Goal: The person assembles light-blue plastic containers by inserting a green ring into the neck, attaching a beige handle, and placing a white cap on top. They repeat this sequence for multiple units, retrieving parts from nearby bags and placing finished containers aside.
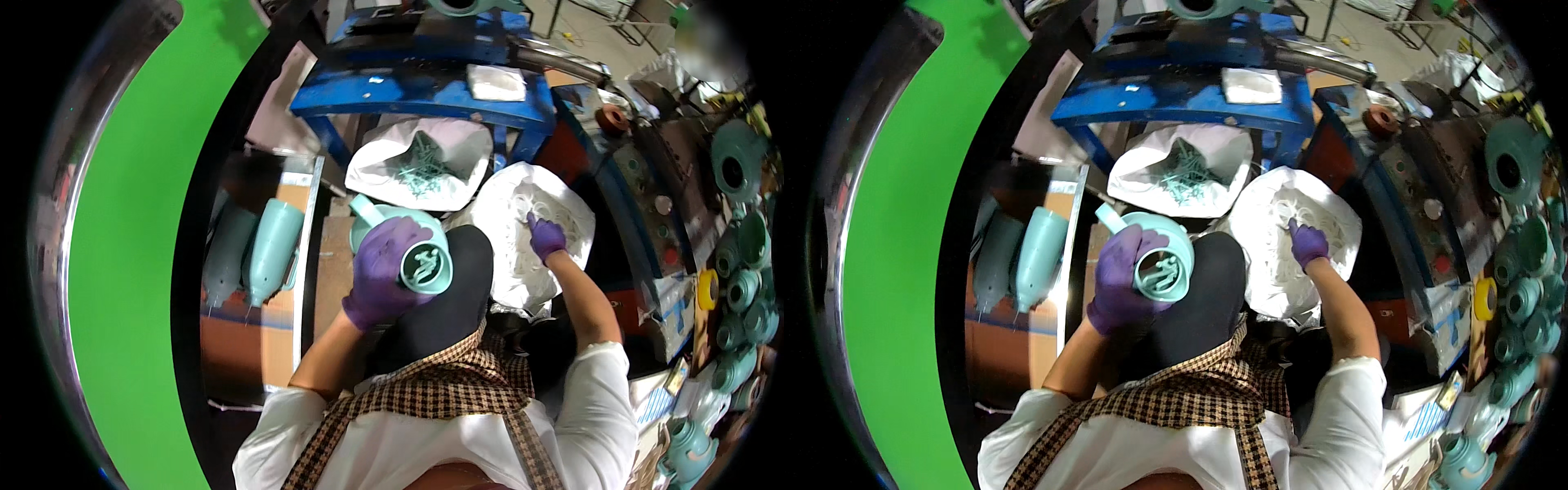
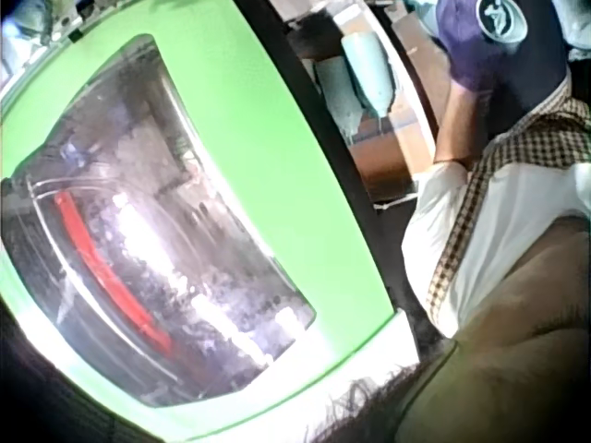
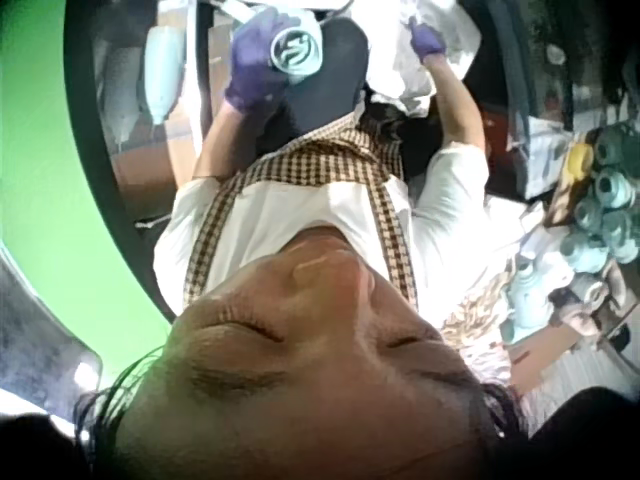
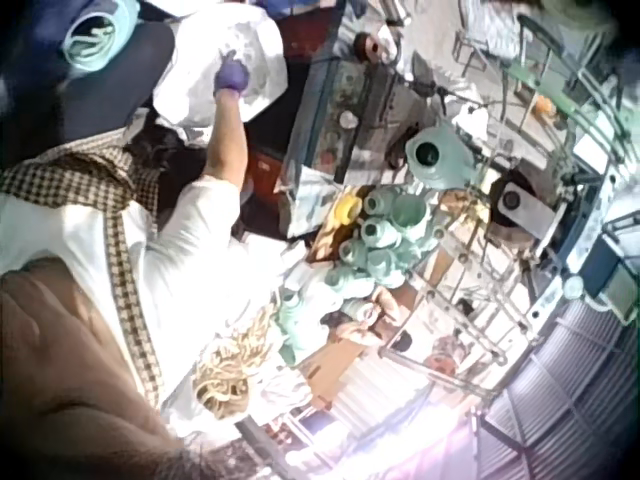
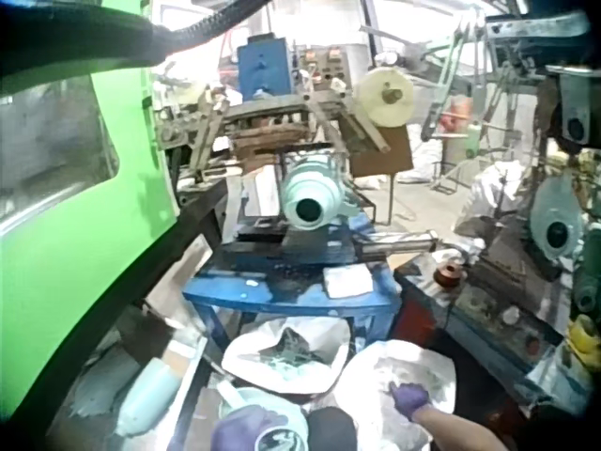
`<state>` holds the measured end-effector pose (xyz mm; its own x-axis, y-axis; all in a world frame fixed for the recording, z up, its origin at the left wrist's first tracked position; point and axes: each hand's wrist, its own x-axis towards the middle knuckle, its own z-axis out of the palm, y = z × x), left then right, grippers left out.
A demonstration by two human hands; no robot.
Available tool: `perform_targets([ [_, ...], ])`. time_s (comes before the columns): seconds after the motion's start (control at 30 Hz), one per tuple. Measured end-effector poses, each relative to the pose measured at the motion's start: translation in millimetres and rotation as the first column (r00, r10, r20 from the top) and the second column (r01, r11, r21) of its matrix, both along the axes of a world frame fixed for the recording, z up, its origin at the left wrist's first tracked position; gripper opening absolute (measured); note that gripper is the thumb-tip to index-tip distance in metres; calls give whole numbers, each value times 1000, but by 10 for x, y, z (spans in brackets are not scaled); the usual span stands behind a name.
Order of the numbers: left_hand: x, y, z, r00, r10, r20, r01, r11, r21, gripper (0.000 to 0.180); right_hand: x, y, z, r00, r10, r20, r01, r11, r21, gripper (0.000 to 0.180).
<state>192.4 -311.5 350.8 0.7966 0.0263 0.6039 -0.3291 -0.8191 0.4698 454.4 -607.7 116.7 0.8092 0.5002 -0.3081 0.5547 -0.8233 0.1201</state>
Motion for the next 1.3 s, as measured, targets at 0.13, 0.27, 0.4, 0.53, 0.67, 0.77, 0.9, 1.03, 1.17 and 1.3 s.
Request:
perform_targets([
  [0.13,53,31,-37,1000,-18,22,18,1000,12,70,-234,-54,832,963,-268,11,254,925,283,46],
  [0.27,89,22,-49,990,-114,88,113,993,14,88,-953,-30,2250,974,168,151,-225,662,715,40],
  [0.4,268,-191,63,952,-306,-18,306,951,33,79,-1568,140,2831,840,429,333,-542,625,562,33],
  [0.53,385,-483,69,925,-352,144,326,929,176,84,-1767,283,2639,879,325,348,-415,882,224,32],
  [0.67,312,-650,143,924,-379,-43,380,906,184,71,-1844,408,2622,992,88,-95,-70,982,176,28],
  [0.77,313,-813,-39,916,-402,19,355,829,432,69,-1718,420,2376,951,81,-300,-11,974,227,37],
  [0.9,459,-615,42,911,-392,125,353,901,250,62,-1505,79,2680,397,131,-909,607,705,367,47],
  [1.03,998,66,-28,967,-252,20,253,957,-144,91,-1487,-542,2406,403,597,-694,876,-33,481,80],
  [1.17,985,345,-286,970,-118,213,196,895,-400,114,-1441,-652,2156,402,618,-676,902,-142,407,91],
  [1.3,637,524,-240,963,37,269,53,945,-322,121,-1258,-598,1898,470,530,-706,868,-135,477,86],
])
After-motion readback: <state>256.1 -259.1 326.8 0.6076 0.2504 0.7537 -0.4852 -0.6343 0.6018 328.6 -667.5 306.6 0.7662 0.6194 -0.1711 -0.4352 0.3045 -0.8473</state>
